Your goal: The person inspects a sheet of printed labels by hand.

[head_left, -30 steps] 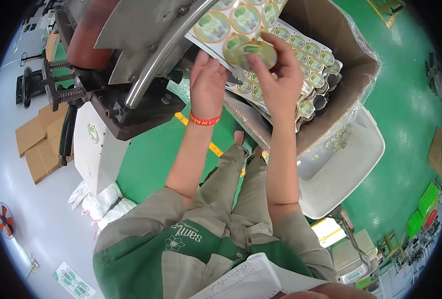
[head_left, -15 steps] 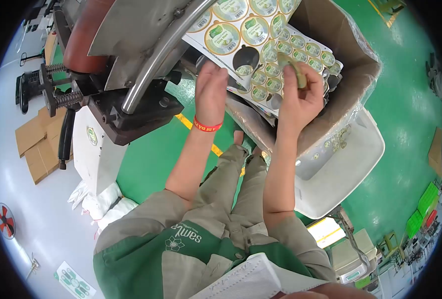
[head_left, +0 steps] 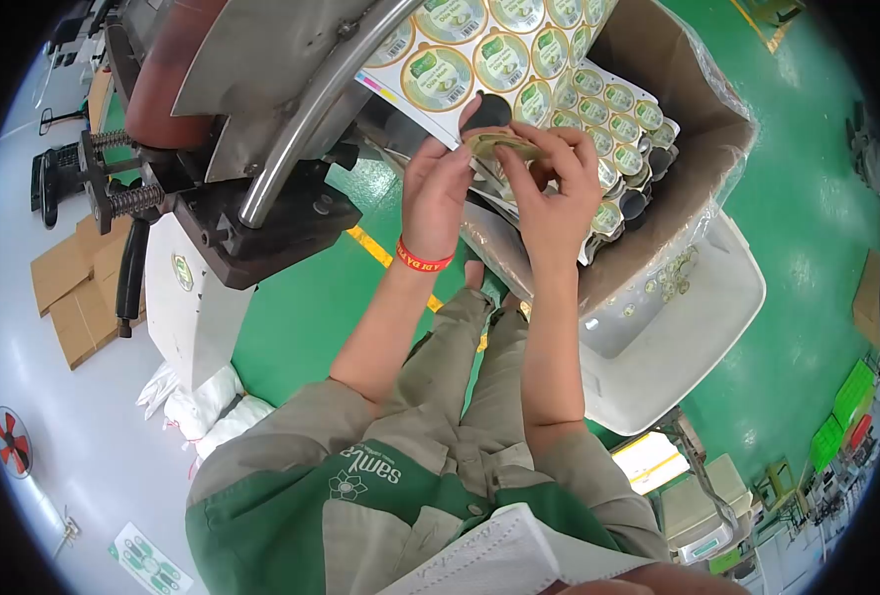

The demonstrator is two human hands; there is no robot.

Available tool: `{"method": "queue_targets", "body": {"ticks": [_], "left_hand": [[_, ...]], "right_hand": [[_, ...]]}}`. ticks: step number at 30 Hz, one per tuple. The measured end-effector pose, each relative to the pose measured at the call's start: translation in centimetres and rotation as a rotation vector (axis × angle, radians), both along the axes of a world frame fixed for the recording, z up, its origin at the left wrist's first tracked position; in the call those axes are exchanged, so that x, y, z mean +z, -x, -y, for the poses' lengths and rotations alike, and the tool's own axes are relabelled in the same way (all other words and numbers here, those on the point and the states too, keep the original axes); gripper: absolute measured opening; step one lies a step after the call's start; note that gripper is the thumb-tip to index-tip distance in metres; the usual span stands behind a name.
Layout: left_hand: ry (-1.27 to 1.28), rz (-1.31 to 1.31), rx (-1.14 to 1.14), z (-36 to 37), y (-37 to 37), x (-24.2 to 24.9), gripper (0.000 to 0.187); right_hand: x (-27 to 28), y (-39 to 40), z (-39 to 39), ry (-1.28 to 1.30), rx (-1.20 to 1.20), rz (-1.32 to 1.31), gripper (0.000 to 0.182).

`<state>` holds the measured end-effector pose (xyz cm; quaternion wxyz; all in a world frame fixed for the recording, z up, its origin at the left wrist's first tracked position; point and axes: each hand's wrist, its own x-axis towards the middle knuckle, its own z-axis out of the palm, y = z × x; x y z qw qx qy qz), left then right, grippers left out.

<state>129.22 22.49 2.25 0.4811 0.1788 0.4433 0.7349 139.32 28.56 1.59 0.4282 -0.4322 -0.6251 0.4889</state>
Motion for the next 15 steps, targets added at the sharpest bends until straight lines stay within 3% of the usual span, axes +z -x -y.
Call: {"method": "queue_targets", "body": {"ticks": [2, 5, 7, 9, 11, 12, 15], "left_hand": [[-0.019, -0.004, -0.035, 0.1, 0.0, -0.3, 0.047], [-0.06, 0.016, -0.005, 0.0, 0.0, -0.6, 0.047], [-0.081, 0.034, 0.016, 0.3, 0.4, -0.6, 0.047], [-0.082, -0.002, 0.009, 0.6, 1.0, -0.6, 0.047], [-0.082, 0.042, 0.036, 0.7, 1.3, -0.5, 0.045], [-0.067, 0.054, 0.085, 0.4, 1.1, -0.1, 0.044], [-0.076, 0.077, 0.066, 0.5, 1.2, -0.5, 0.044]], "right_hand": [[-0.4, -0.2, 0.1, -0.023, -0.035, -0.029, 0.027], [-0.9, -1.4, -0.3, -0.014, -0.101, -0.29, 0.016], [-1.3, -4.1, -0.3, 0.168, -0.249, -0.445, 0.022], [-4.0, -8.7, -1.4, 0.133, -0.445, -0.772, 0.029], [-2.7, -12.0, -3.0, 0.267, -0.571, -1.157, 0.045], [-2.4, -12.7, -3.3, 0.315, -0.313, -1.453, 0.058], [-2.5, -12.2, -3.3, 0.485, -0.512, -1.298, 0.062]]}}
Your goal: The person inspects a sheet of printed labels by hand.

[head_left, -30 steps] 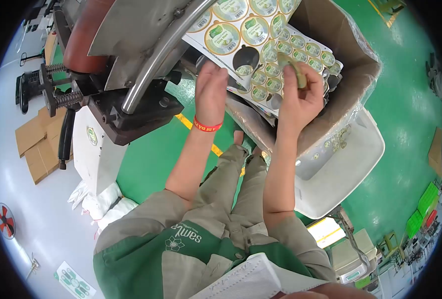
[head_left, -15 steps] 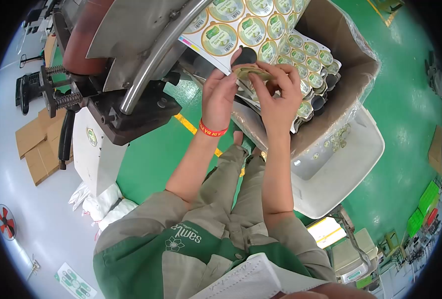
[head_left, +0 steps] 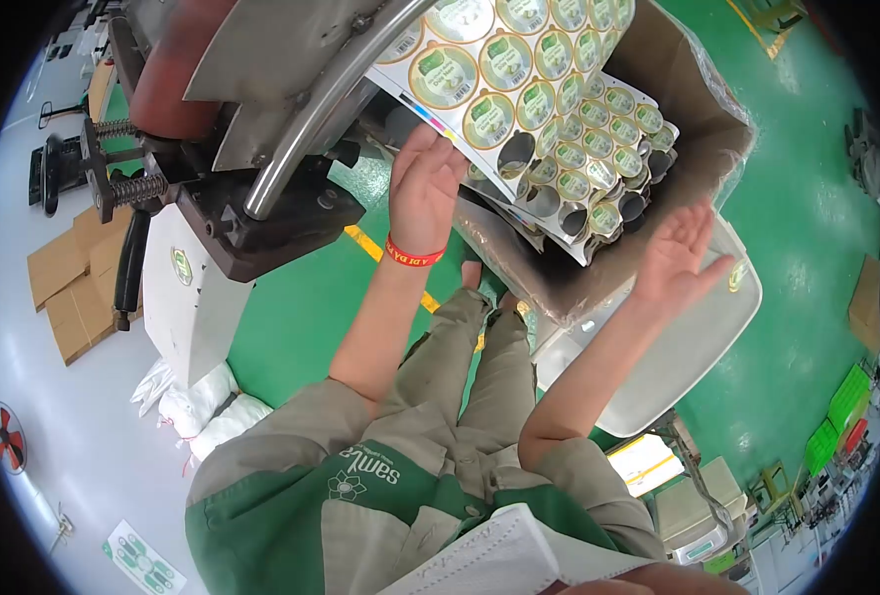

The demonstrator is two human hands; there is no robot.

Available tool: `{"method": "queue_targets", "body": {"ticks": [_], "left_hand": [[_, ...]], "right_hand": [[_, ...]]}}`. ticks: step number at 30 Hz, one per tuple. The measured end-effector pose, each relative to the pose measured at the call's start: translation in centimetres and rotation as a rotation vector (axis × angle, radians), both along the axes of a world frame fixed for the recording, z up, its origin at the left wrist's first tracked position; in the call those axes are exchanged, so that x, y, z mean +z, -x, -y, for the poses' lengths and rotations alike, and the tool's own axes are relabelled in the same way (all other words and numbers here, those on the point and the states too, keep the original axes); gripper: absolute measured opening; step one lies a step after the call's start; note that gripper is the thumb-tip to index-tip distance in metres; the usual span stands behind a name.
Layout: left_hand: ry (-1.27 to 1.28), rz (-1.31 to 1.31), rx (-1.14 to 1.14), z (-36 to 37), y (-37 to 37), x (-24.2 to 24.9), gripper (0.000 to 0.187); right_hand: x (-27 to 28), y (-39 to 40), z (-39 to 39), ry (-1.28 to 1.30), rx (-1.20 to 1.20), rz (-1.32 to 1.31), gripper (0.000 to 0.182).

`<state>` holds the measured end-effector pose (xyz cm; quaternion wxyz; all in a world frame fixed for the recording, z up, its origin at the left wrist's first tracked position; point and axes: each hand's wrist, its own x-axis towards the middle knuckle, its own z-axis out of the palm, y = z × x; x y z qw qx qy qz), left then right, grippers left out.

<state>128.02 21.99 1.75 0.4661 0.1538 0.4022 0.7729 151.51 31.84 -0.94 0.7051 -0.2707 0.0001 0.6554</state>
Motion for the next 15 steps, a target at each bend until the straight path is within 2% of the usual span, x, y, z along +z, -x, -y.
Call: {"method": "queue_targets", "body": {"ticks": [1, 2, 4, 6, 7, 8, 9, 11, 12, 15], "left_hand": [[0.032, 0.014, 0.026, 0.0, -0.1, -0.2, 0.044], [0.034, 0.013, 0.024, 0.0, -0.2, -0.3, 0.044], [-0.008, 0.091, 0.017, -0.1, -0.2, -0.1, 0.036], [0.009, 0.075, 0.019, -0.1, -0.3, 0.0, 0.036], [0.02, 0.052, 0.015, -0.1, -0.3, -0.2, 0.04], [0.029, 0.03, 0.01, -0.1, -0.2, -0.4, 0.045], [0.029, 0.028, 0.008, -0.2, -0.3, -0.3, 0.045], [0.058, 0.035, 0.027, -0.3, -0.5, 0.0, 0.044], [0.043, 0.035, 0.018, -0.3, -0.6, 0.1, 0.045], [0.063, 0.042, 0.036, -0.3, -0.7, 0.1, 0.04]], "right_hand": [[-0.4, 0.4, 0.3, -0.062, 0.099, -0.019, 0.059], [-0.5, 0.9, 0.4, -0.06, 0.097, -0.02, 0.059], [0.3, 3.2, 1.0, -0.092, 0.242, 0.29, 0.054], [1.2, 6.0, 1.3, -0.093, 0.303, 0.639, 0.04], [0.9, 7.2, 1.4, -0.203, 0.375, 0.779, 0.035], [1.4, 9.1, 1.9, -0.248, 0.389, 0.865, 0.037], [1.2, 10.2, 2.0, -0.306, 0.501, 0.931, 0.047], [2.0, 12.2, 2.1, -0.475, 0.526, 1.239, 0.057], [2.2, 12.8, 2.3, -0.52, 0.523, 1.28, 0.064], [2.1, 13.3, 2.4, -0.608, 0.478, 1.4, 0.065]]}}
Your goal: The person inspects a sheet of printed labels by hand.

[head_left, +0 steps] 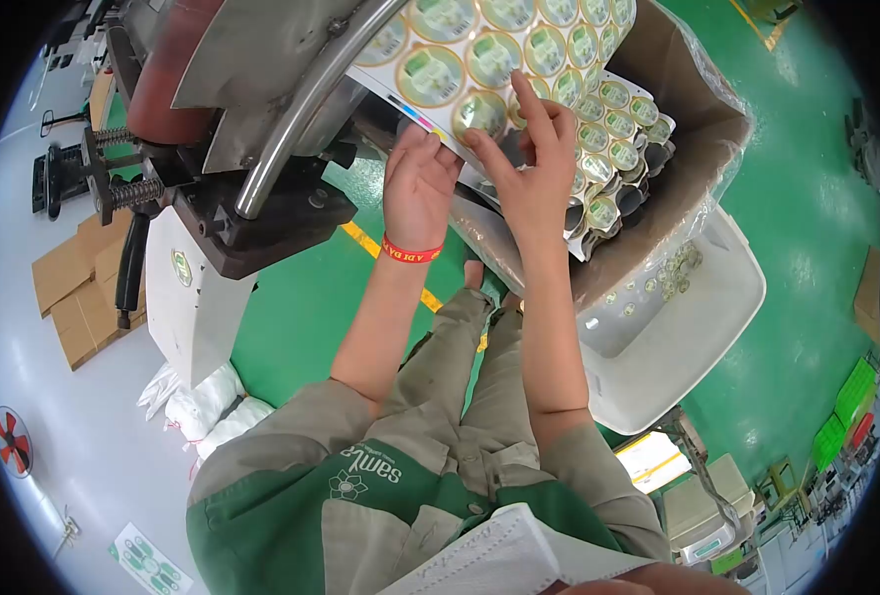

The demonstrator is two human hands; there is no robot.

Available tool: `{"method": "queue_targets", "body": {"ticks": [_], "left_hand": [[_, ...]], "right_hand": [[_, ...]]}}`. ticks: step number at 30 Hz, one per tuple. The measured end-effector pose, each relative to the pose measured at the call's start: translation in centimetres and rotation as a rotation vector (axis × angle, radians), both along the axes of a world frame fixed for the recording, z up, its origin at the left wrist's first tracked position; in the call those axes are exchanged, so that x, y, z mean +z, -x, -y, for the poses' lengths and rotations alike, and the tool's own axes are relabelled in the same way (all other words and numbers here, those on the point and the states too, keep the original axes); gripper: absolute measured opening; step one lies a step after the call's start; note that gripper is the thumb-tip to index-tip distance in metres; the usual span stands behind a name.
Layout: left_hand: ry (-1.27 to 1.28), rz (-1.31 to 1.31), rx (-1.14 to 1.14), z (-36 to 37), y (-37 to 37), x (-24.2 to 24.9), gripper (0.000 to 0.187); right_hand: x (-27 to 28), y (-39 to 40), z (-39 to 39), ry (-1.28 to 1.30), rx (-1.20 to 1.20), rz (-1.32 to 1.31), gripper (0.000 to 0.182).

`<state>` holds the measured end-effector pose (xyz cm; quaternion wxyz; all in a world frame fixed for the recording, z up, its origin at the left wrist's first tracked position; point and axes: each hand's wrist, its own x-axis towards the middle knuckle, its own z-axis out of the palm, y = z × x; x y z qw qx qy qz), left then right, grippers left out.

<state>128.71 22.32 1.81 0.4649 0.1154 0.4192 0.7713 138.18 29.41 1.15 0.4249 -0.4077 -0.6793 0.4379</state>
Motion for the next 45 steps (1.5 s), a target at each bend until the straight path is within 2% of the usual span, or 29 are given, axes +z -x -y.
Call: {"method": "queue_targets", "body": {"ticks": [2, 5, 7, 10, 12, 13, 15, 17, 19, 20, 22, 23, 24, 25, 27, 29, 30, 31, 33, 35, 36, 37, 39, 40, 43, 45], "left_hand": [[0.02, 0.025, -0.047, 0.6, 0.2, -1.0, 0.033], [0.111, 0.078, -0.11, 1.0, -1.2, -1.7, 0.026], [0.093, 0.128, -0.204, 0.8, -1.9, -0.8, 0.028], [0.09, 0.124, -0.192, 0.0, -3.3, 0.1, 0.024], [0.112, -0.01, -0.147, -0.3, -3.7, 0.2, 0.021], [0.111, -0.013, -0.146, -0.1, -3.3, -0.1, 0.021], [0.182, -0.03, -0.173, 0.8, -2.1, -1.8, 0.034], [0.191, 0.002, -0.095, 1.0, -0.8, -2.5, 0.035], [-0.069, 0.005, 0.032, 0.3, 0.1, -1.3, 0.035], [-0.015, 0.002, 0.083, 0.1, 0.4, -1.0, 0.036], [-0.032, -0.018, 0.076, -0.5, 0.7, 0.0, 0.035], [-0.05, -0.041, 0.076, -0.6, 0.7, 0.2, 0.035], [-0.047, -0.018, 0.065, -0.7, 0.6, 0.2, 0.032], [-0.049, -0.022, 0.064, -0.6, 0.4, -0.2, 0.032], [0.108, 0.062, 0.05, -0.4, 0.1, -1.0, 0.024], [0.129, 0.043, 0.014, 0.1, -0.2, -1.7, 0.019], [0.095, 0.022, 0.031, -0.3, -0.7, -0.8, 0.006], [0.063, 0.002, 0.051, -0.4, -1.0, -0.4, 0.017], [0.033, -0.026, -0.008, -0.2, -0.6, -0.4, 0.014], [-0.025, 0.018, 0.019, -0.4, -0.5, 0.0, 0.01], [-0.031, -0.042, 0.035, -0.3, -0.1, -0.2, 0.02], [-0.03, -0.041, 0.037, -0.4, 0.3, 0.0, 0.02], [-0.083, -0.021, 0.103, -0.7, 1.0, 0.6, 0.038], [-0.071, -0.091, 0.096, -0.9, 1.2, 1.0, 0.048], [-0.043, -0.078, 0.113, -1.1, 1.3, 1.1, 0.046], [0.005, -0.046, 0.072, -0.6, 1.2, 0.0, 0.046]], "right_hand": [[0.4, -0.4, 0.2, 0.086, -0.027, 0.02, 0.06], [-1.0, -1.9, 0.7, 0.006, -0.056, 0.024, 0.052], [-0.9, -3.2, 1.7, 0.036, -0.128, 0.028, 0.041], [-2.6, -4.6, 2.6, 0.063, -0.185, 0.003, 0.033], [-3.2, -4.8, 2.7, 0.11, -0.24, -0.148, 0.022], [-3.0, -5.1, 2.6, 0.11, -0.239, -0.15, 0.022], [-2.0, -6.1, 2.4, 0.483, -0.299, -0.299, 0.015], [-1.1, -7.9, 0.8, 0.535, -0.579, -0.624, 0.016], [0.0, -9.8, -0.5, 0.409, -0.466, -0.832, 0.018], [-0.1, -9.6, -0.8, 0.417, -0.463, -0.772, 0.019], [2.1, -6.2, -0.4, 0.495, -0.285, -0.559, 0.018], [2.0, -4.7, -0.4, 0.482, -0.12, -0.343, 0.023], [1.8, -2.6, -0.4, 0.427, 0.001, -0.371, 0.03], [0.1, -0.8, -0.7, 0.237, 0.081, -0.328, 0.032], [0.2, 0.1, -0.7, 0.22, 0.125, -0.246, 0.037], [-0.1, -0.1, -0.4, 0.016, 0.043, -0.047, 0.041], [-0.3, -0.3, 0.0, 0.072, -0.003, -0.071, 0.04], [-0.8, -0.3, 0.3, 0.024, -0.056, -0.067, 0.033], [-0.9, -0.6, 0.9, 0.025, -0.14, -0.105, 0.023], [-1.3, -0.4, 0.3, 0.044, -0.144, -0.359, 0.017], [-0.7, 0.0, -0.2, 0.135, -0.119, -0.489, 0.015], [0.3, 0.3, -0.6, 0.137, -0.118, -0.489, 0.015], [1.9, 1.0, -1.1, 0.272, 0.013, -0.404, 0.015], [2.0, 1.7, -1.3, 0.287, 0.064, -0.398, 0.015], [1.9, 2.3, -1.5, 0.161, 0.141, -0.193, 0.032], [1.4, 1.8, -1.2, 0.121, 0.133, -0.118, 0.035]]}}
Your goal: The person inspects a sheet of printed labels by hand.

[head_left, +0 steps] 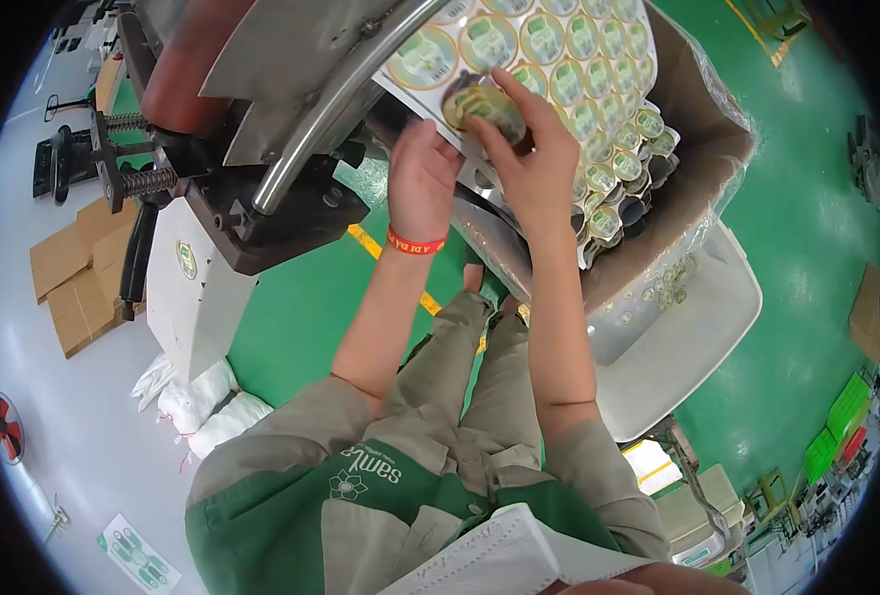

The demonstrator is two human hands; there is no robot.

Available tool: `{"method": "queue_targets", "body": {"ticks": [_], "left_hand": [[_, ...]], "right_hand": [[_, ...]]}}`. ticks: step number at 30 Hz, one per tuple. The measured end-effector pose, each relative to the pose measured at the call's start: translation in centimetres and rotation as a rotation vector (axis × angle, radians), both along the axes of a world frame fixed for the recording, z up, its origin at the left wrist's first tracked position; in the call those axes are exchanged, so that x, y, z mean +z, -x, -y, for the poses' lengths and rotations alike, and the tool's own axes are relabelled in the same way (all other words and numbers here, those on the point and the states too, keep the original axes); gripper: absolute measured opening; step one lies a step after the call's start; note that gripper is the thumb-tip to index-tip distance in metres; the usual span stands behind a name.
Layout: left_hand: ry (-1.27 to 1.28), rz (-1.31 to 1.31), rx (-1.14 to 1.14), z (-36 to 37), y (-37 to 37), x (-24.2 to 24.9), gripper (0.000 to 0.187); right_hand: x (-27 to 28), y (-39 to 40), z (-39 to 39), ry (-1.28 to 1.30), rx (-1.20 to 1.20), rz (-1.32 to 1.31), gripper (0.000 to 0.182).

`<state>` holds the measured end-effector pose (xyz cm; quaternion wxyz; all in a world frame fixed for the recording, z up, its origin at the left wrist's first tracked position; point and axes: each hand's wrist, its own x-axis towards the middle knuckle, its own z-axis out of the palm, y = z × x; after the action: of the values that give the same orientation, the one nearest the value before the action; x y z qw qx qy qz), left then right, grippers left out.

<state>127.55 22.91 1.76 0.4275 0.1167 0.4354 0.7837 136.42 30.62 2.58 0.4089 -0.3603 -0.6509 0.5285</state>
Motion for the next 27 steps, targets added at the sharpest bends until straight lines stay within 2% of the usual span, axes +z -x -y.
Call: {"method": "queue_targets", "body": {"ticks": [2, 4, 5, 7, 8, 11, 13, 14, 16, 18, 20, 22, 24, 25, 26, 27], "left_hand": [[0.039, 0.048, -0.098, 0.7, -0.4, -1.1, 0.046], [-0.004, 0.121, -0.127, 0.7, -1.1, -0.6, 0.024], [-0.003, 0.124, -0.125, 0.7, -1.5, -0.6, 0.024], [-0.02, 0.063, -0.096, 0.4, -2.0, -0.4, 0.028], [-0.053, 0.039, -0.085, 0.4, -1.9, -0.2, 0.034], [-0.101, -0.006, -0.109, 0.0, -0.2, -0.3, 0.039], [-0.112, -0.006, 0.046, -0.8, 0.3, 1.4, 0.041], [-0.113, -0.009, 0.044, -0.9, 0.5, 1.5, 0.041], [-0.06, -0.078, 0.045, -1.0, 0.9, 1.3, 0.047], [-0.061, -0.045, 0.028, -0.6, 1.0, 0.7, 0.048], [-0.061, -0.023, -0.063, -0.2, 0.2, 0.6, 0.03], [-0.04, 0.005, -0.064, 0.3, -0.7, 0.3, 0.034], [-0.033, -0.002, -0.218, 0.6, -1.5, 0.0, 0.044], [-0.035, 0.0, -0.196, 0.7, -2.1, -0.1, 0.053], [-0.034, 0.0, -0.194, 0.7, -2.0, -0.1, 0.053], [-0.032, 0.015, -0.192, 0.8, -1.9, 0.0, 0.054]], "right_hand": [[-0.6, -1.1, 0.7, -0.076, -0.046, 0.076, 0.037], [-1.1, -2.1, 1.4, -0.114, -0.133, 0.085, 0.029], [-1.5, -2.4, 1.5, -0.113, -0.13, 0.088, 0.029], [-1.7, -2.6, 1.5, -0.053, -0.21, -0.126, 0.021], [-1.7, -2.7, 1.3, 0.078, -0.211, -0.231, 0.018], [-0.1, -1.8, 0.2, 0.185, -0.194, -0.266, 0.019], [0.3, -0.4, -0.7, 0.208, -0.019, -0.234, 0.023], [0.6, 0.1, -0.8, 0.207, -0.02, -0.237, 0.023], [1.0, 0.9, -1.0, 0.097, 0.03, -0.068, 0.031], [1.3, 0.7, -0.6, 0.06, 0.025, -0.062, 0.033], [0.8, -0.2, -0.2, -0.07, 0.007, 0.01, 0.032], [0.4, -1.3, 0.6, -0.007, -0.013, 0.027, 0.029], [-1.7, -3.0, 1.3, -0.086, -0.117, -0.096, 0.019], [-2.7, -4.2, 1.8, -0.008, -0.166, -0.113, 0.017], [-3.4, -5.7, 2.3, 0.07, -0.213, -0.133, 0.015], [-3.1, -7.1, 2.6, 0.201, -0.443, -0.201, 0.015]]}}
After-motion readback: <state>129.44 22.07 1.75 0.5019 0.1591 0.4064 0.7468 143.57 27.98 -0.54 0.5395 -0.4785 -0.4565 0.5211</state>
